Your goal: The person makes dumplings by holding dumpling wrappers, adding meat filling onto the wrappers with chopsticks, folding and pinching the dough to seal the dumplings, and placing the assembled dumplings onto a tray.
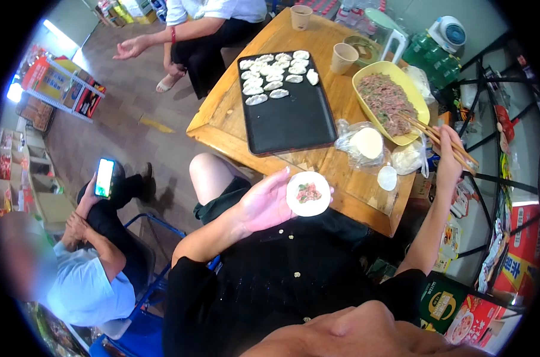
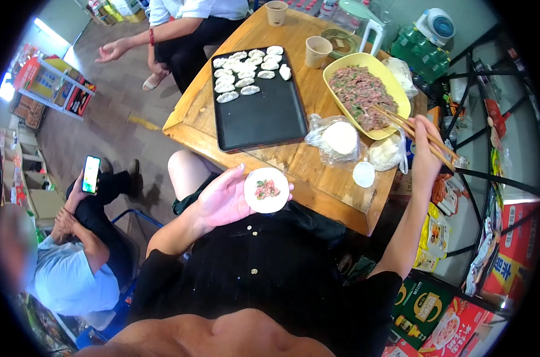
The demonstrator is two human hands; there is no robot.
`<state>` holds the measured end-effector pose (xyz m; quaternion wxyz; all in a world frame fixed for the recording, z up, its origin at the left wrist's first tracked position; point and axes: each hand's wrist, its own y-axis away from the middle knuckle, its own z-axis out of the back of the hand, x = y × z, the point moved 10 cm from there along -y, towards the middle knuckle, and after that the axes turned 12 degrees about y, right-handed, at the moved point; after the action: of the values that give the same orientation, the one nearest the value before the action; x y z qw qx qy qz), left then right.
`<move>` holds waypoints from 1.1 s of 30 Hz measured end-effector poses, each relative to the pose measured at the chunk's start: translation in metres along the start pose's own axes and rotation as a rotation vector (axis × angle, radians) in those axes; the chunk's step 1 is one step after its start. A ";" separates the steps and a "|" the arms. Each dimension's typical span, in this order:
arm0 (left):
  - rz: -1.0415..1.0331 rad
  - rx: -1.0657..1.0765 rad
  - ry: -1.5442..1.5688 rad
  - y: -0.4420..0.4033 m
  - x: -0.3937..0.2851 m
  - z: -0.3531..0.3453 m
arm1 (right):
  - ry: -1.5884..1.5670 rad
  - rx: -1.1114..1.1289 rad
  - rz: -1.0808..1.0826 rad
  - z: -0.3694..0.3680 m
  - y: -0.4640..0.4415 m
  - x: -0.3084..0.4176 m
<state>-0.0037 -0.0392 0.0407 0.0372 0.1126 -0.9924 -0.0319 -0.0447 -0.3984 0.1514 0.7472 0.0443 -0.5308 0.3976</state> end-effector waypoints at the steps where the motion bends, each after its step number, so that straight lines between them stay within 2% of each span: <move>1: -0.019 -0.035 -0.039 0.001 -0.001 0.004 | -0.048 0.003 -0.014 -0.004 -0.010 -0.018; 4: -0.048 -0.052 -0.084 0.000 -0.002 0.001 | -0.036 0.094 -0.039 -0.037 -0.034 -0.072; 9: -0.124 -0.017 -0.117 0.008 -0.005 -0.006 | 0.071 0.193 -0.109 -0.083 -0.043 -0.105; 11: -0.149 0.021 -0.055 0.013 -0.008 -0.006 | 0.334 0.127 0.019 -0.072 -0.013 -0.025; 12: -0.164 0.020 -0.053 0.016 -0.009 -0.005 | 0.727 0.211 0.076 -0.064 -0.010 -0.017; 13: -0.190 0.023 -0.095 0.018 -0.012 -0.004 | 0.898 0.198 -0.003 -0.050 0.000 -0.015; 14: -0.215 0.027 -0.138 0.020 -0.014 -0.004 | 1.117 0.297 -0.049 -0.045 0.016 -0.006; 16: -0.212 0.055 -0.155 0.020 -0.014 -0.004 | 0.830 0.351 -0.075 -0.047 0.058 0.004; 17: -0.195 0.080 -0.174 0.017 -0.011 -0.005 | 0.632 0.401 -0.007 -0.065 0.080 -0.001; 18: -0.178 0.080 -0.182 0.013 -0.008 -0.005 | 0.325 0.603 -0.138 -0.093 0.108 -0.016; 19: -0.159 0.082 -0.193 0.008 -0.002 -0.006 | 0.035 0.803 -0.367 -0.125 0.147 -0.026; 20: -0.148 0.059 -0.197 0.000 0.002 0.002 | -0.177 0.954 -0.291 -0.157 0.173 0.002; 22: -0.119 0.028 -0.319 -0.014 0.012 0.016 | -0.768 1.005 -0.674 -0.206 0.220 -0.012; 23: -0.109 0.000 -0.406 -0.021 0.016 0.021 | -0.958 0.924 -0.939 -0.219 0.237 -0.008; 25: -0.135 0.007 -0.497 -0.035 0.015 0.037 | -1.240 0.964 -1.017 -0.235 0.246 0.003; 27: -0.171 -0.096 -0.822 -0.038 0.006 0.046 | -1.233 0.936 -1.140 -0.240 0.254 -0.002; 29: -0.220 -0.110 -1.199 -0.039 -0.008 0.045 | -1.234 0.915 -1.156 -0.239 0.255 -0.013; 31: -0.221 -0.131 -1.564 -0.031 -0.019 0.026 | -1.317 1.012 -1.221 -0.239 0.259 -0.002; 33: -0.084 -0.191 -1.747 -0.028 -0.025 0.014 | -1.399 1.046 -1.208 -0.241 0.254 0.004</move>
<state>0.0260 -0.0604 0.0227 -0.7273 0.0806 -0.6543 -0.1910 -0.0244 -0.1062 -0.0395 0.2371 0.8353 -0.4954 0.0252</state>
